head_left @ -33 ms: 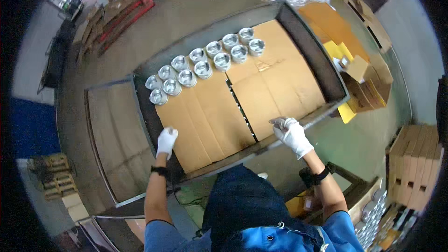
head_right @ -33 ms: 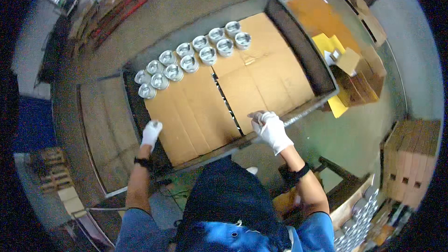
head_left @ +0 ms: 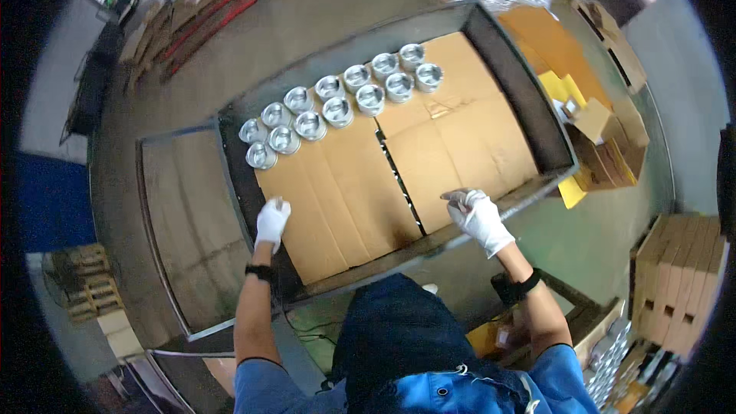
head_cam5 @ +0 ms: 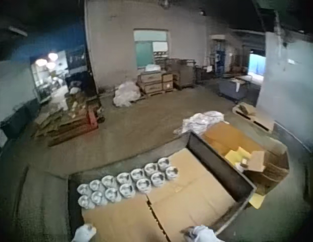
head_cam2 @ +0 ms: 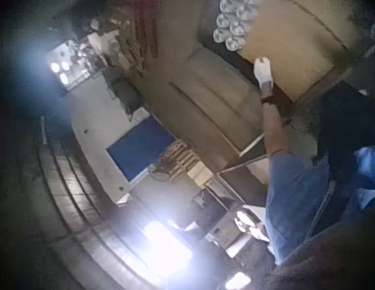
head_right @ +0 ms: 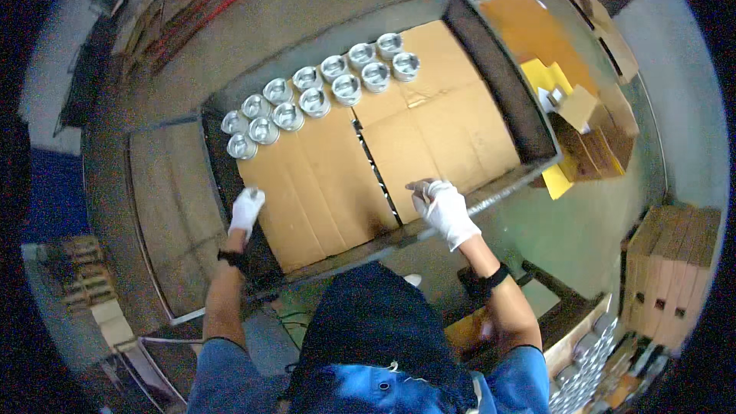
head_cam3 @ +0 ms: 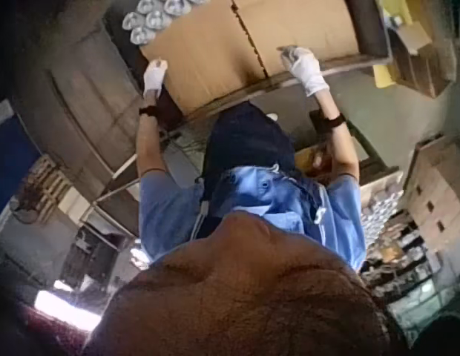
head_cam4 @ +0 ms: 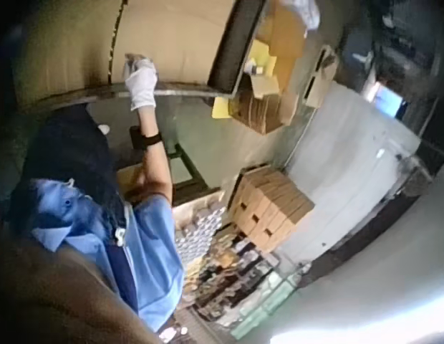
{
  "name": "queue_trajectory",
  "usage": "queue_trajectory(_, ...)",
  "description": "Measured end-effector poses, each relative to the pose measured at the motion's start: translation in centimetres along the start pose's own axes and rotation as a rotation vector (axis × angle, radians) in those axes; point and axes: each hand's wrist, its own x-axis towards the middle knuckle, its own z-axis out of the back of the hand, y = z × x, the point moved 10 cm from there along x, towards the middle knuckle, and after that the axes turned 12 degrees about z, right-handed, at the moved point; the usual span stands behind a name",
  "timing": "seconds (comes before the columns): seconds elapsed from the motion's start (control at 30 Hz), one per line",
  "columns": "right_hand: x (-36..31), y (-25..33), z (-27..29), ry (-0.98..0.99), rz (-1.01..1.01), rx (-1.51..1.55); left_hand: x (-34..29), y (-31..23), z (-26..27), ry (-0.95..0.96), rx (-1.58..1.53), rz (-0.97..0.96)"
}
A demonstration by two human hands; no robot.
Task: Applying a liquid adhesive or sealant to the grooves of circular metal components using a brush and placing them in a cart.
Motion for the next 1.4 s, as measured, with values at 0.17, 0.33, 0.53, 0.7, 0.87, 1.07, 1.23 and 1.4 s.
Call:
queue_trajectory(0.17, 13.7, -1.3, -7.6, 0.048, 0.240, -0.119, 11.8, -7.8, -1.8, -0.073, 0.319, -0.034)
queue_trajectory(0.33, 26.4, 0.5, -16.3, 0.102, 0.339, -0.084, 19.0, -14.6, -3.9, -0.146, 0.378, -0.378)
queue_trajectory(0.53, 37.1, -1.8, -26.0, 0.290, 0.436, -0.421, 25.2, -21.2, -11.5, -0.162, 0.547, -0.749)
queue_trajectory(0.7, 41.9, -0.2, -30.8, 0.217, 0.687, -0.619, 29.9, -19.0, -14.1, -0.170, 0.576, -0.678)
queue_trajectory(0.87, 45.8, -4.6, -32.9, 0.300, 0.492, -0.605, 31.8, -19.1, -15.7, -0.056, 0.658, -0.592)
queue_trajectory(1.07, 44.9, -3.8, -33.0, 0.149, 0.828, -0.778, 34.0, -17.8, -14.8, 0.122, 0.470, -0.204)
queue_trajectory(1.23, 39.9, -2.7, -28.8, 0.020, 0.840, -0.924, 32.1, -19.2, -15.6, 0.184, 0.535, -0.318)
queue_trajectory(1.4, 28.3, 3.6, -19.4, 0.224, 0.660, -0.338, 33.7, -15.6, -13.9, 0.106, 0.616, -0.261)
